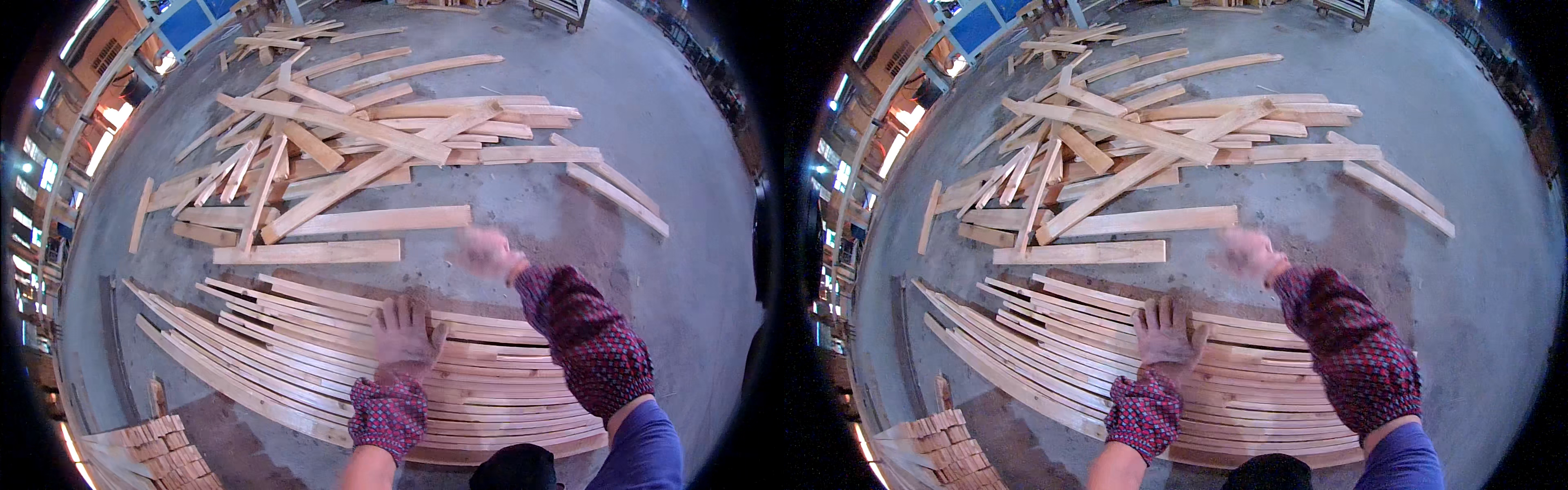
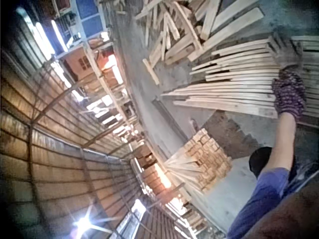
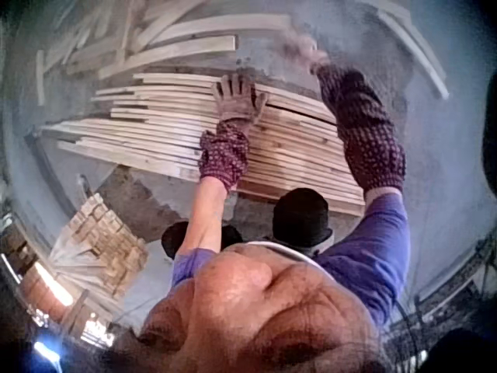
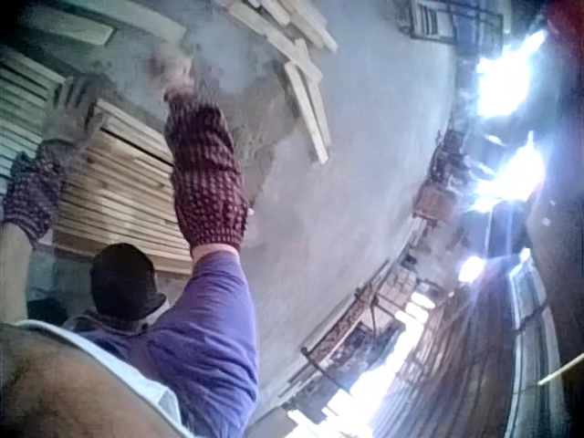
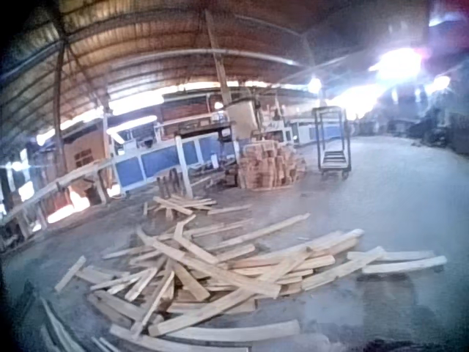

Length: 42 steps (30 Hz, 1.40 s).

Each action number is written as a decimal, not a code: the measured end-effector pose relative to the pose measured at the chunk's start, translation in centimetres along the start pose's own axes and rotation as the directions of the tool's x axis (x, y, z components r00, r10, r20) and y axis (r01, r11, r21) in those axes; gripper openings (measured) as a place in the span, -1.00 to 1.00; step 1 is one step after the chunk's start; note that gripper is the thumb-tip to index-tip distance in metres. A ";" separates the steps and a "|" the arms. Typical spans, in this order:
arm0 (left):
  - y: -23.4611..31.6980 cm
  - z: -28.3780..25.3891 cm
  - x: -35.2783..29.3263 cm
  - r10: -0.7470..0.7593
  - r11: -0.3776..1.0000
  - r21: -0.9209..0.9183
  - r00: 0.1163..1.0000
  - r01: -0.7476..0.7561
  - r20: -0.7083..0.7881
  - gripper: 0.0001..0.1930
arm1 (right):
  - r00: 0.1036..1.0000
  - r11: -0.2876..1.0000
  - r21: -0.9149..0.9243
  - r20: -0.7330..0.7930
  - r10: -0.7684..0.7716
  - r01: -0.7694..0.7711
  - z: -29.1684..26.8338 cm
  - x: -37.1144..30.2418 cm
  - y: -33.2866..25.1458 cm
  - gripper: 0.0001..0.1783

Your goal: The person gathers scattered wooden planks from the floor of a workshop and stacks them into neat piles. They handle the wood by hand, picking up individual pieces and arranging them into organized stacks.

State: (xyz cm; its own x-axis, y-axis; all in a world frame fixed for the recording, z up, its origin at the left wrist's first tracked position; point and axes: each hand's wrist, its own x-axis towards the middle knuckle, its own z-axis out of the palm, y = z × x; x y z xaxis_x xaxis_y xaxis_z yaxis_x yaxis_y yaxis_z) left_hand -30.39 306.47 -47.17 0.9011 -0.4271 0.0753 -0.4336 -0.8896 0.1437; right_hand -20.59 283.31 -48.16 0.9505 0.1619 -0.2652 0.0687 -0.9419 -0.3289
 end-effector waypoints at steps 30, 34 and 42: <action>1.6 0.6 1.0 0.031 0.997 -0.067 0.981 -0.045 -0.191 -0.32 | 0.967 0.915 0.399 0.251 -0.048 -0.058 -4.0 -17.1 11.2 -0.53; 2.0 2.9 0.8 -0.016 1.000 0.009 0.987 0.017 -0.159 -0.37 | 0.954 0.971 0.237 0.297 -0.047 -0.026 -2.2 -21.8 19.1 -0.55; 2.3 2.3 0.0 -0.072 0.997 -0.046 0.977 0.064 -0.200 -0.24 | 0.838 0.945 -0.320 0.531 0.123 0.064 -2.8 -23.2 23.1 -0.68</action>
State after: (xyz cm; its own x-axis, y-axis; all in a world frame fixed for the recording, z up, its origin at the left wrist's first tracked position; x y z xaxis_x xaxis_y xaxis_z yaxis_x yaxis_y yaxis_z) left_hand -31.34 304.07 -49.08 0.9104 -0.3210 0.2610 -0.3751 -0.9066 0.1934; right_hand -40.24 256.94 -47.05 0.6445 0.1766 -0.7439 0.2229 -0.9741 -0.0382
